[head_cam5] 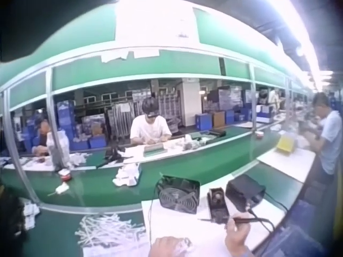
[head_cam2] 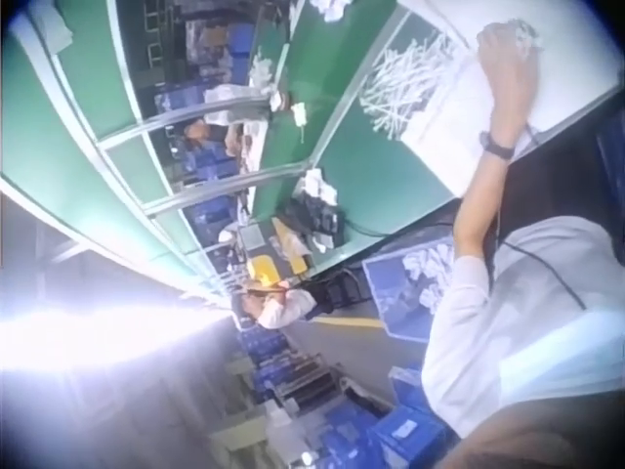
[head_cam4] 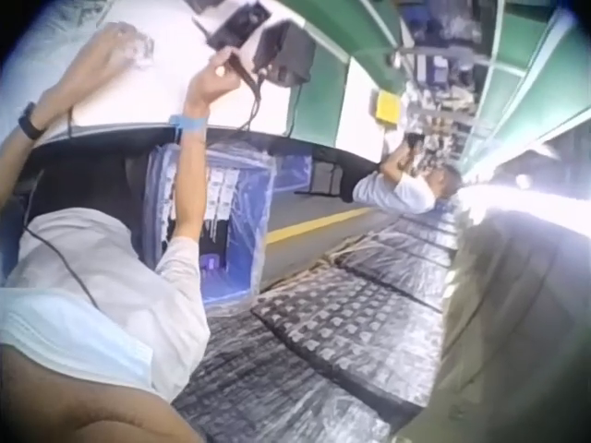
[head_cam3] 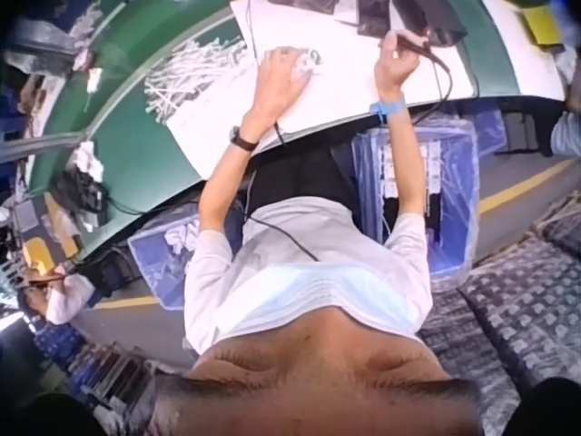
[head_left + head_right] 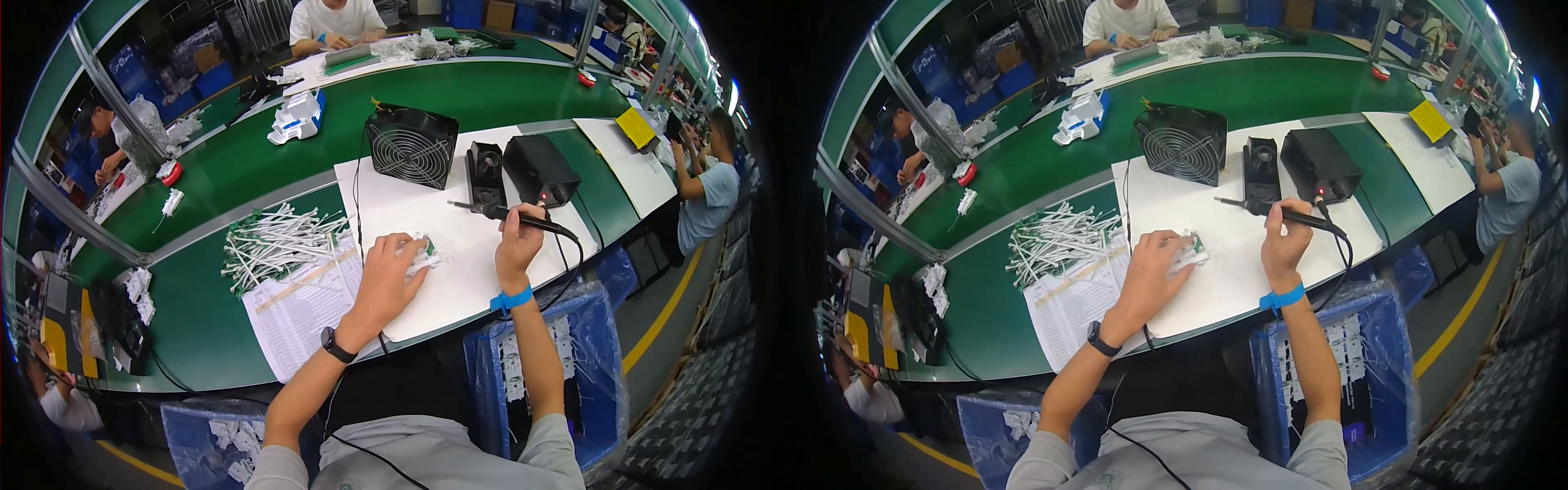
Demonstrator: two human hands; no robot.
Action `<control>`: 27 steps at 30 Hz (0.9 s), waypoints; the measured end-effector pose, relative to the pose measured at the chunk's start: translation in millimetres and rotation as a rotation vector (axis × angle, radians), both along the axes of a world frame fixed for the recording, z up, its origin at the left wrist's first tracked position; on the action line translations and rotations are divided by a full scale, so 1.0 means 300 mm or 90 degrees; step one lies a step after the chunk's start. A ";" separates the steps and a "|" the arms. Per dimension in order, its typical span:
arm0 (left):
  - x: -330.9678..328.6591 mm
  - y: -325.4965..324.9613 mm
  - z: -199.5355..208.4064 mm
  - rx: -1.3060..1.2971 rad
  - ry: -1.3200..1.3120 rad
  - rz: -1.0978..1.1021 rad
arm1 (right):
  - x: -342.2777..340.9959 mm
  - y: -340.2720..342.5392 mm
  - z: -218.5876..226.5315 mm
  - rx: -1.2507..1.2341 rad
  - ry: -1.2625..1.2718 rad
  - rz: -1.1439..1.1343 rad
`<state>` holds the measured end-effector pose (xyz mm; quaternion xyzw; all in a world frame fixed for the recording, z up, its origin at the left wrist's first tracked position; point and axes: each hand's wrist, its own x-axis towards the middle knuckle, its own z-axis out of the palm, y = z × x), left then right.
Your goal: The person solders electronic components and wires onto a circuit board using a soldering iron and a fume extractor.
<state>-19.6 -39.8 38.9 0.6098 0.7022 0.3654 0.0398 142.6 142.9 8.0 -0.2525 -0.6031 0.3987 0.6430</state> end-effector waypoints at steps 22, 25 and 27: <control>-0.045 0.007 -0.016 -0.073 0.035 -0.069 | 0.003 0.009 -0.022 0.035 -0.137 0.222; -0.045 0.007 -0.017 -0.069 0.033 -0.069 | 0.003 0.011 -0.022 0.051 -0.139 0.219; -0.046 0.007 -0.019 -0.067 0.034 -0.069 | 0.003 0.012 -0.020 0.064 -0.145 0.225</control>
